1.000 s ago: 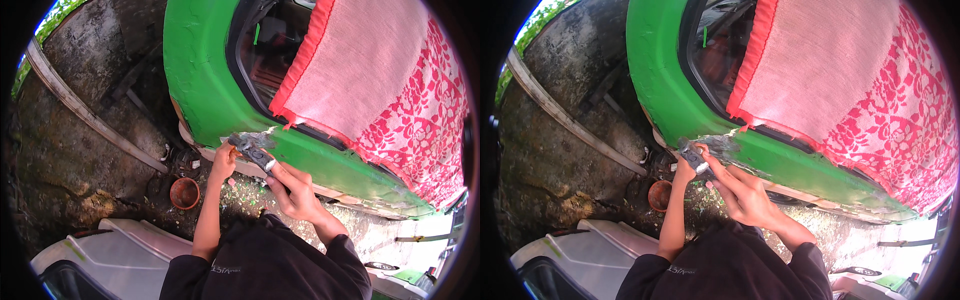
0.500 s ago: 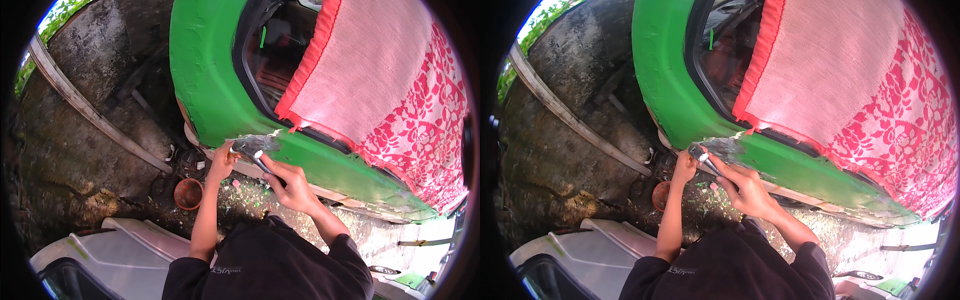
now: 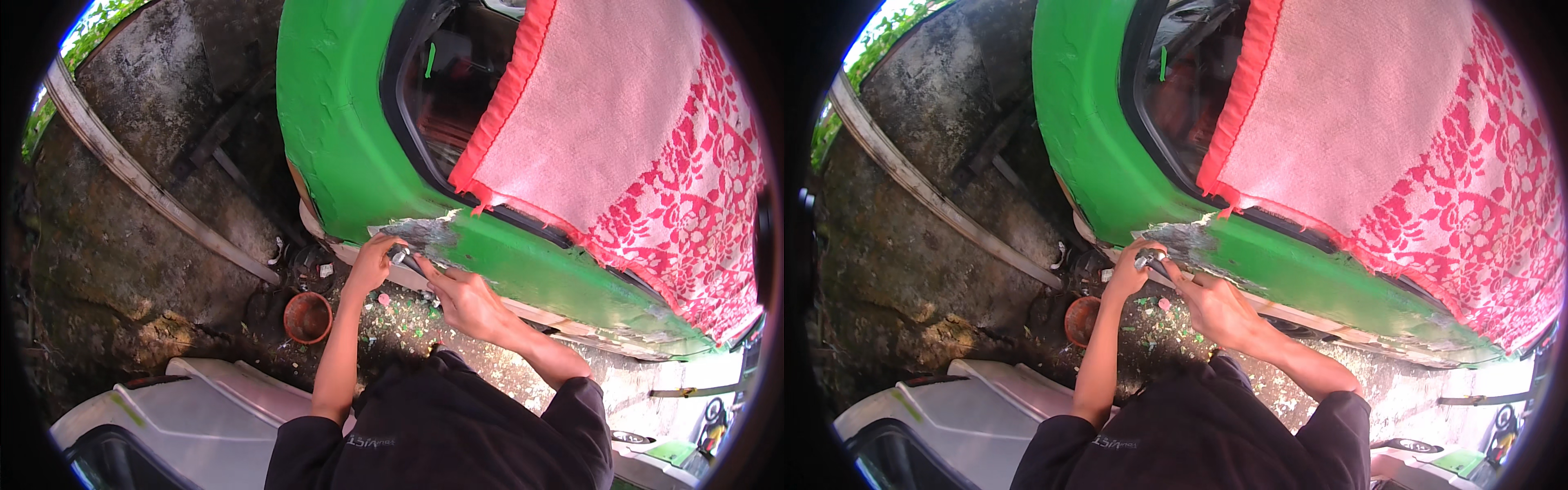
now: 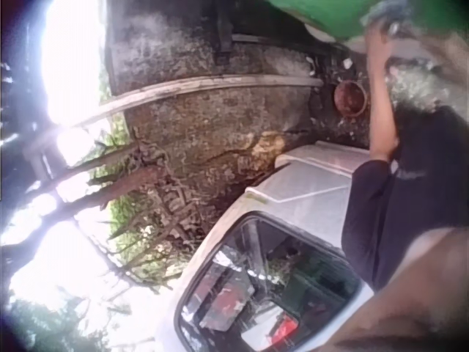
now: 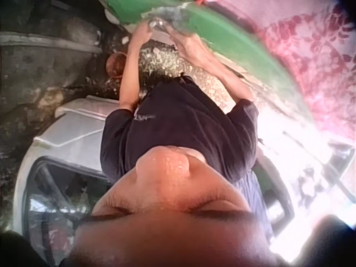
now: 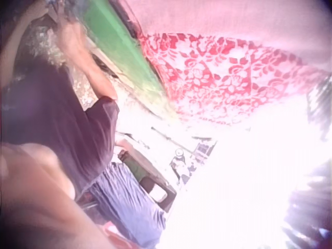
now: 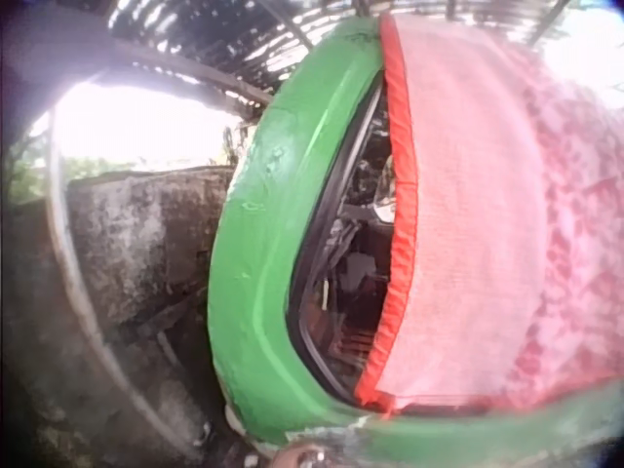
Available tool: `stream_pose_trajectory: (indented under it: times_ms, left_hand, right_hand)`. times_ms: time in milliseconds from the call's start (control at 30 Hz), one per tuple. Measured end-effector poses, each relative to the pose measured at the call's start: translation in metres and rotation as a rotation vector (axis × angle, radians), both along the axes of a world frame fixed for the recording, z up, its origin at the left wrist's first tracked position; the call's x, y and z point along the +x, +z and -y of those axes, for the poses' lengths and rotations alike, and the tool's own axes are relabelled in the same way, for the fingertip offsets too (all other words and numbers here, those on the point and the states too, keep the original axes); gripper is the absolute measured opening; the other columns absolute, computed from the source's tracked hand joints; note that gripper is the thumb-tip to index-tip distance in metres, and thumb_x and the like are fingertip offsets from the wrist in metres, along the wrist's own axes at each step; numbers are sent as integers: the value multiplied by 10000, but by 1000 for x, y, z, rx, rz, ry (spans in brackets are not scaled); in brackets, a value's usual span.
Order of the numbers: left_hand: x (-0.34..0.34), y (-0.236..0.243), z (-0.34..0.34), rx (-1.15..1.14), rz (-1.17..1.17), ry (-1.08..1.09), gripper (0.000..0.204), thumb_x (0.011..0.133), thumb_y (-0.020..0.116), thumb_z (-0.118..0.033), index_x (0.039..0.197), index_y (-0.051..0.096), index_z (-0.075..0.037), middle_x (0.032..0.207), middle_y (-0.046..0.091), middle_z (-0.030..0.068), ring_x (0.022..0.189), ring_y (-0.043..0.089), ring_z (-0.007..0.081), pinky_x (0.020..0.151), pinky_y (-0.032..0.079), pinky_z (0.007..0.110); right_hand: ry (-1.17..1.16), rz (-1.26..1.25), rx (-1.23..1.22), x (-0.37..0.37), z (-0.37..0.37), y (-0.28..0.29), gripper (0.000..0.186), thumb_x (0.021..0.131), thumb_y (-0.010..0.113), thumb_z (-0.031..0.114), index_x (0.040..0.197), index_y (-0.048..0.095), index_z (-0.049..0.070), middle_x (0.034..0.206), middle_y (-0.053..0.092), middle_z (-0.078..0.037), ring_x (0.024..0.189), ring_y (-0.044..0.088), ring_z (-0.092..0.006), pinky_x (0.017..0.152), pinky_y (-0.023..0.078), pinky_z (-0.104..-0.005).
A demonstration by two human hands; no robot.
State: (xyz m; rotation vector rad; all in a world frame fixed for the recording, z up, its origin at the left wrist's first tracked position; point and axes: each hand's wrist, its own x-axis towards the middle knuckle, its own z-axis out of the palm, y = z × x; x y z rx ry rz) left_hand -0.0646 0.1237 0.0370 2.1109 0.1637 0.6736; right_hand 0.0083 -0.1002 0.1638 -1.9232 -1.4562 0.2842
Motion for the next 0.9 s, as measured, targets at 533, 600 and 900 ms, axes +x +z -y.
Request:
stream_pose_trajectory:
  times_ms: [533,600,900]
  left_hand:
    - [-18,13,-10,-374,13,-114,357,784,398,250,948,575,-14,942,570,51,748,559,134,700,494,269]
    - [-17,19,-7,-351,-19,-108,325,786,406,239,916,584,0,929,582,62,761,584,145,700,508,284]
    - [-15,40,-10,-276,-20,-148,366,798,401,252,985,568,-15,911,545,57,719,543,148,679,487,283]
  right_hand:
    - [-108,-77,296,6,8,19,540,884,624,-50,1412,531,10,643,500,-113,576,471,-219,606,436,-331]
    - [-91,-88,278,4,8,19,542,885,625,-49,1415,528,12,640,499,-116,558,465,-219,597,436,-322]
    - [-74,-104,299,-4,8,17,559,888,620,-52,1431,508,20,659,501,-137,542,476,-237,571,427,-291]
